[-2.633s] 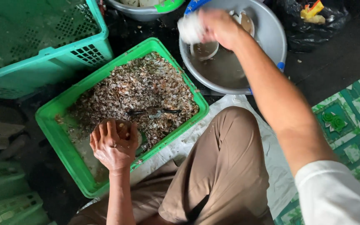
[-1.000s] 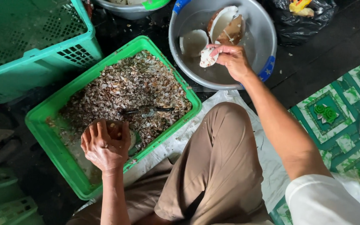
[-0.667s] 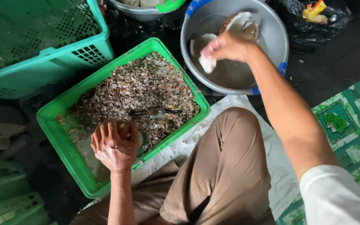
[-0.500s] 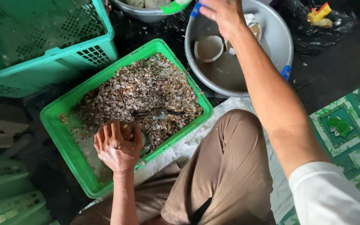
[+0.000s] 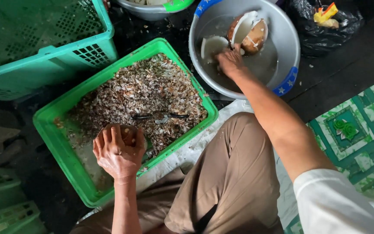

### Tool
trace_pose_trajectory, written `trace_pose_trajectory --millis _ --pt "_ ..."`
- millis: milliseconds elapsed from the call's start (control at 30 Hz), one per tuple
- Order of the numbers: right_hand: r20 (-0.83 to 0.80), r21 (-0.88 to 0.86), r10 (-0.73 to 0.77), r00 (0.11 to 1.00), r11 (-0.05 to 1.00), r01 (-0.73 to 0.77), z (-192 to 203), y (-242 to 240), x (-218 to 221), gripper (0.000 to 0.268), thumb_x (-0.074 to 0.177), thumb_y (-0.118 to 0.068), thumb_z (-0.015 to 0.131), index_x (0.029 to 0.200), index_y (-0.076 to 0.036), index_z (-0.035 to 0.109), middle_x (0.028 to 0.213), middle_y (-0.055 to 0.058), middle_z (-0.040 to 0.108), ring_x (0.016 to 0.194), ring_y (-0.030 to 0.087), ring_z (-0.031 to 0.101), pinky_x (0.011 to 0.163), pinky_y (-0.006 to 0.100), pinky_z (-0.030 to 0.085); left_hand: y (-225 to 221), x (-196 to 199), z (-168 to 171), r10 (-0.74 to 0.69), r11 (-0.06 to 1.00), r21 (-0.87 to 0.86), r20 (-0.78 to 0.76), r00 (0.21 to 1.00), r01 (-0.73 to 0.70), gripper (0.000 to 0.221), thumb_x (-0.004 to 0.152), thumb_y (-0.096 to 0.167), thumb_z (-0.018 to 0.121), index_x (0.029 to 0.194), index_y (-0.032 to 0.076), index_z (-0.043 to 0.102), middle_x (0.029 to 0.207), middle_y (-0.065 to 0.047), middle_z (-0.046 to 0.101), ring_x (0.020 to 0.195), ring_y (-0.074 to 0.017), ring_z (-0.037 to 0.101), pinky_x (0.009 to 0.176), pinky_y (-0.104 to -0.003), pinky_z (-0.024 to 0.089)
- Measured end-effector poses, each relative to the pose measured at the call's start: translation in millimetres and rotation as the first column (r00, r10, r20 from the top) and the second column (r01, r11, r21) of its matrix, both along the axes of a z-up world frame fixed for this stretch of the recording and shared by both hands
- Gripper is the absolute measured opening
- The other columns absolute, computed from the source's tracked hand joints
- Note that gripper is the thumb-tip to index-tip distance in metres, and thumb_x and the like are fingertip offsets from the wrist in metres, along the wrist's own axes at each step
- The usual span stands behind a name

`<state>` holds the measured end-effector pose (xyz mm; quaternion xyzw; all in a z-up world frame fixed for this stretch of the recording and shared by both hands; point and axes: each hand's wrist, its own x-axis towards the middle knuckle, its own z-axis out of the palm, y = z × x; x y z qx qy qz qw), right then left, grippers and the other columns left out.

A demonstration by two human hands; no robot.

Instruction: Person uses a small tool to slowly pick and pry the fibrous husk off a coconut.

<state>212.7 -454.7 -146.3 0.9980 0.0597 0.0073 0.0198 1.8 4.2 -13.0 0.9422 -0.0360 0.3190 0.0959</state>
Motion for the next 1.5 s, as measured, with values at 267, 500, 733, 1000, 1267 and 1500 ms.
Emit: trace_pose_trajectory --millis 267,500,733,1000,1267,1500 --pt "-0.128 0.910 -0.092 0.987 0.384 0.154 60 -1 -30 0.052 0.090 -0.029 0.079 0.118 0.000 0.048 0.119 0.010 0.050 0.108 0.019 0.053 0.096 0.027 0.045 -10 -7 37 -0.055 0.998 -0.038 -0.077 0.996 0.052 0.047 0.092 0.052 0.067 0.100 0.006 0.062 0.103 -0.013 0.065 0.097 -0.0359 0.063 0.089 -0.048 0.049" --pt "-0.093 0.861 -0.035 0.995 -0.505 0.063 114 18 -51 0.033 0.092 -0.032 0.074 0.120 -0.015 0.072 0.120 0.002 0.073 0.115 0.020 0.068 0.097 0.040 0.059 -9 -6 35 -0.064 0.997 -0.048 -0.066 0.996 0.061 0.048 0.092 0.054 0.067 0.098 0.007 0.061 0.100 -0.011 0.065 0.098 -0.0355 0.062 0.090 -0.047 0.048" --pt "-0.175 0.767 -0.147 0.974 -0.640 0.041 132 32 -48 0.036 0.083 -0.042 0.072 0.109 -0.016 0.072 0.116 0.004 0.071 0.113 0.024 0.064 0.104 0.047 0.051 -7 -9 41 -0.089 0.992 -0.089 -0.052 0.995 0.084 0.047 0.091 0.054 0.070 0.096 0.009 0.062 0.092 -0.013 0.061 0.093 -0.0380 0.061 0.089 -0.049 0.048" --pt "-0.220 0.635 -0.163 0.962 -0.772 0.014 146 70 -47 0.027 0.087 -0.033 0.067 0.101 -0.011 0.075 0.107 0.009 0.078 0.105 0.025 0.073 0.098 0.045 0.058 2 -8 38 -0.138 0.956 -0.256 0.041 0.990 0.144 0.052 0.087 0.059 0.066 0.100 0.009 0.063 0.104 -0.015 0.060 0.101 -0.0384 0.058 0.100 -0.054 0.035" --pt "-0.256 0.546 0.337 0.906 -0.723 0.423 198 279 -140 0.018 0.090 -0.028 0.073 0.096 -0.011 0.072 0.097 0.010 0.075 0.095 0.027 0.072 0.090 0.050 0.059 11 -7 105 -0.381 0.400 -0.907 -0.031 0.924 0.134 0.045 0.098 0.050 0.057 0.121 0.012 0.060 0.114 -0.008 0.064 0.112 -0.0241 0.056 0.101 -0.041 0.042" --pt "-0.239 0.910 0.175 0.955 -0.303 0.283 226 371 -203 0.039 0.096 -0.046 0.066 0.116 -0.013 0.076 0.104 0.013 0.071 0.100 0.023 0.066 0.094 0.044 0.054 31 -16 62 -0.250 0.385 -0.921 -0.041 0.967 0.060 0.044 0.092 0.048 0.073 0.119 0.014 0.067 0.112 -0.007 0.068 0.110 -0.0199 0.062 0.109 -0.044 0.038"
